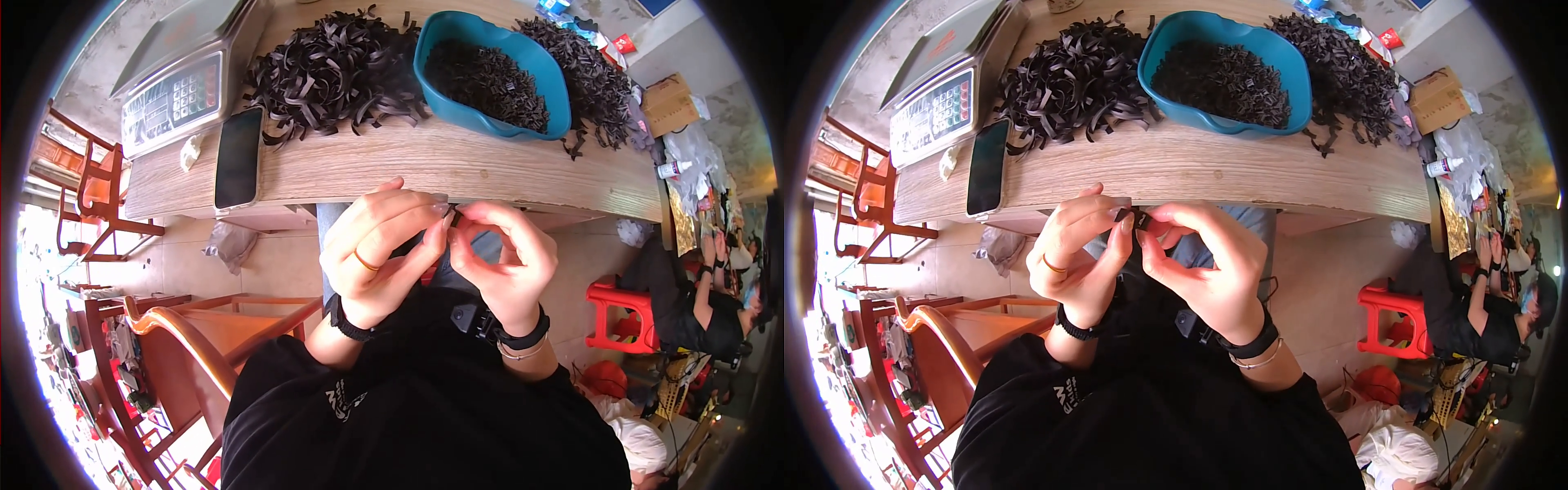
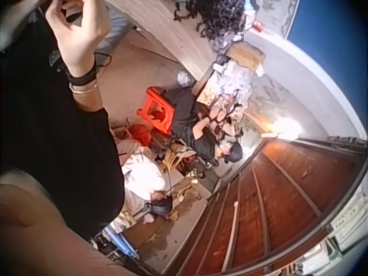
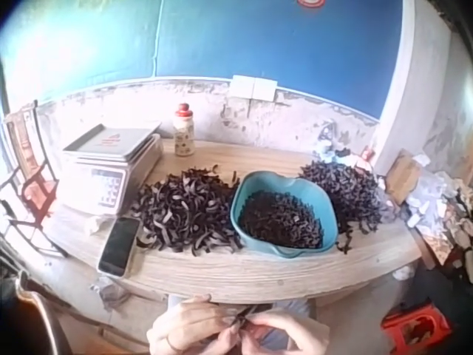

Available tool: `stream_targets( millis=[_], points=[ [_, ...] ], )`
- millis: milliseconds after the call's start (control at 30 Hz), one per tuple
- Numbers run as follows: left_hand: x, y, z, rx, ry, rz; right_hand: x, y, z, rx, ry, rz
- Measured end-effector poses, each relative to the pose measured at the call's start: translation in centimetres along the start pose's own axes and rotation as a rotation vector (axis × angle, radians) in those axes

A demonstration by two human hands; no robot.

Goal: Assembling small components onto black leather strips at a workstation.

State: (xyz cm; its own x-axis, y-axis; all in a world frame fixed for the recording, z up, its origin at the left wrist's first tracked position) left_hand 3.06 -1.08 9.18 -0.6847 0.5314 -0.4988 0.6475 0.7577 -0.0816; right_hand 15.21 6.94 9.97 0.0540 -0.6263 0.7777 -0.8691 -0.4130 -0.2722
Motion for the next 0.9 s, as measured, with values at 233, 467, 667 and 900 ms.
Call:
stream_targets(
  millis=[233, 467, 667, 900],
  points=[
    [-1.0, 0.2, -0.5, 0.008, 0.075, 0.014, 0.2, -0.3, 0.1, -0.02, -0.038, -0.048],
    [-2.4, 0.0, -1.7, 0.185, 0.187, -0.094, 0.2, -0.4, 0.2, 0.018, -0.04, -0.233],
    [-2.1, 0.5, -1.3, 0.248, 0.227, -0.076, 0.0, -0.4, 0.5, 0.032, 0.001, -0.254],
    [-2.0, 0.5, -1.3, 0.296, 0.244, -0.059, -0.1, 0.0, 0.6, 0.073, 0.009, -0.247]
  ],
)
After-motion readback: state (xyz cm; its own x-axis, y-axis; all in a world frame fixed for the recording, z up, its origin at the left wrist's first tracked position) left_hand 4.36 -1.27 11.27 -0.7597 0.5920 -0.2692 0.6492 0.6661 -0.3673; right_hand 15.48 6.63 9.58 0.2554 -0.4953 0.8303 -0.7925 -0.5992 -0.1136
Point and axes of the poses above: each hand's wrist, its own z-axis away from the middle knuckle, its own y-axis out of the palm, x = y × z, the point moved 7 cm from there along -z, towards the middle knuckle, and after that the axes turned 4 degrees about y, right-handed, at the moved point
